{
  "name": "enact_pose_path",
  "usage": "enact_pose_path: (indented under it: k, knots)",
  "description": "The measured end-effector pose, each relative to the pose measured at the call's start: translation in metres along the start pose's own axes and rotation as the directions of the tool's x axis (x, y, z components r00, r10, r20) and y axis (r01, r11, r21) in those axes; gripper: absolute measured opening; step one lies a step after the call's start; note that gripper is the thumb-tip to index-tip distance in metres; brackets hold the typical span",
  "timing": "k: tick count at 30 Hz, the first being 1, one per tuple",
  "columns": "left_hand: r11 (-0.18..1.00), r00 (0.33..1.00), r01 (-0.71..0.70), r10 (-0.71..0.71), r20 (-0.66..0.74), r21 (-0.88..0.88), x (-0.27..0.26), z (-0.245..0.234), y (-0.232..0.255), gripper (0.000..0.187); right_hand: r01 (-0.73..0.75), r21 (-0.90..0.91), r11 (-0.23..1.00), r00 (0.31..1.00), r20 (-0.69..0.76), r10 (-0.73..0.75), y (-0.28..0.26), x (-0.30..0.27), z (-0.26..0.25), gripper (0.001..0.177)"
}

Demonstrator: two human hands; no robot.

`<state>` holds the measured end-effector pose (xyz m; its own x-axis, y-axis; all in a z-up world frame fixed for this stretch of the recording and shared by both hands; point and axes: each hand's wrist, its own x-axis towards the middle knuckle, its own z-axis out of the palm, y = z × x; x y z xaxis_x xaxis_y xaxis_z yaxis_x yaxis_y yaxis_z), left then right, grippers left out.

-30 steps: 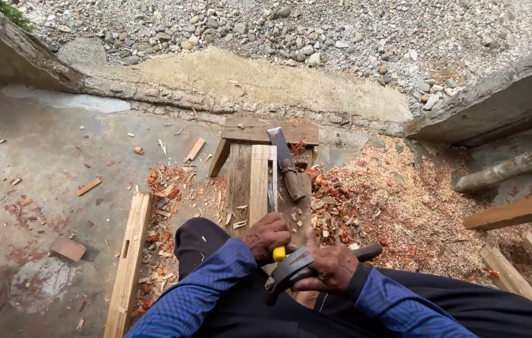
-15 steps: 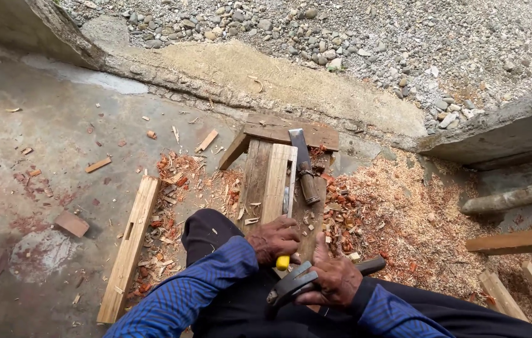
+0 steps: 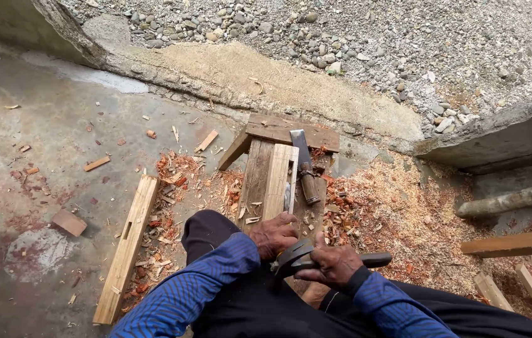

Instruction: The person uses a hammer and chisel to carve out a groove in a wooden block.

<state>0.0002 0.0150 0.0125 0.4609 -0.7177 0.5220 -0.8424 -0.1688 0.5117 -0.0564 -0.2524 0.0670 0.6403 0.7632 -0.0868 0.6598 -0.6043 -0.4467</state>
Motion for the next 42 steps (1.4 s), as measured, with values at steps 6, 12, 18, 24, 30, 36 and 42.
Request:
enact_pose_path:
  k: [6,12,18,24,30,36,42]
  knots:
    - [1.0,0.999,-0.019,0.019,-0.04,0.001,0.003,-0.003,0.003,0.019,-0.062,0.035,0.997,0.994,0.092,0.059,-0.036,0.004,-0.034,0.051]
    - [1.0,1.0,0.001,-0.001,0.008,-0.015,0.011,-0.014,-0.006,0.017,-0.243,0.06,0.968,0.97,0.005,0.243,-0.02,0.016,-0.024,0.051]
    - [0.996,0.995,-0.038,0.046,-0.091,0.083,-0.011,0.024,-0.012,0.022,-0.008,-0.012,1.0,0.99,-0.138,0.006,-0.022,0.022,-0.036,0.064]
    - [0.998,0.996,0.054,-0.054,-0.067,0.012,0.005,0.005,0.004,0.017,-0.02,0.027,0.999,0.997,-0.075,0.022,-0.037,0.007,-0.044,0.055]
    - [0.994,0.99,0.106,-0.103,-0.101,0.017,0.019,-0.003,-0.026,0.011,-0.362,-0.079,0.929,0.931,0.022,0.364,-0.01,0.021,-0.028,0.056]
    - [0.994,0.993,0.108,-0.108,-0.046,0.01,0.045,-0.041,-0.008,0.028,0.087,0.146,0.985,0.989,-0.132,-0.068,-0.037,0.016,-0.072,0.049]
    - [0.993,0.994,0.113,-0.112,0.019,-0.045,0.029,-0.029,0.007,0.029,0.019,0.211,0.977,0.99,-0.144,0.012,-0.047,0.016,-0.072,0.053]
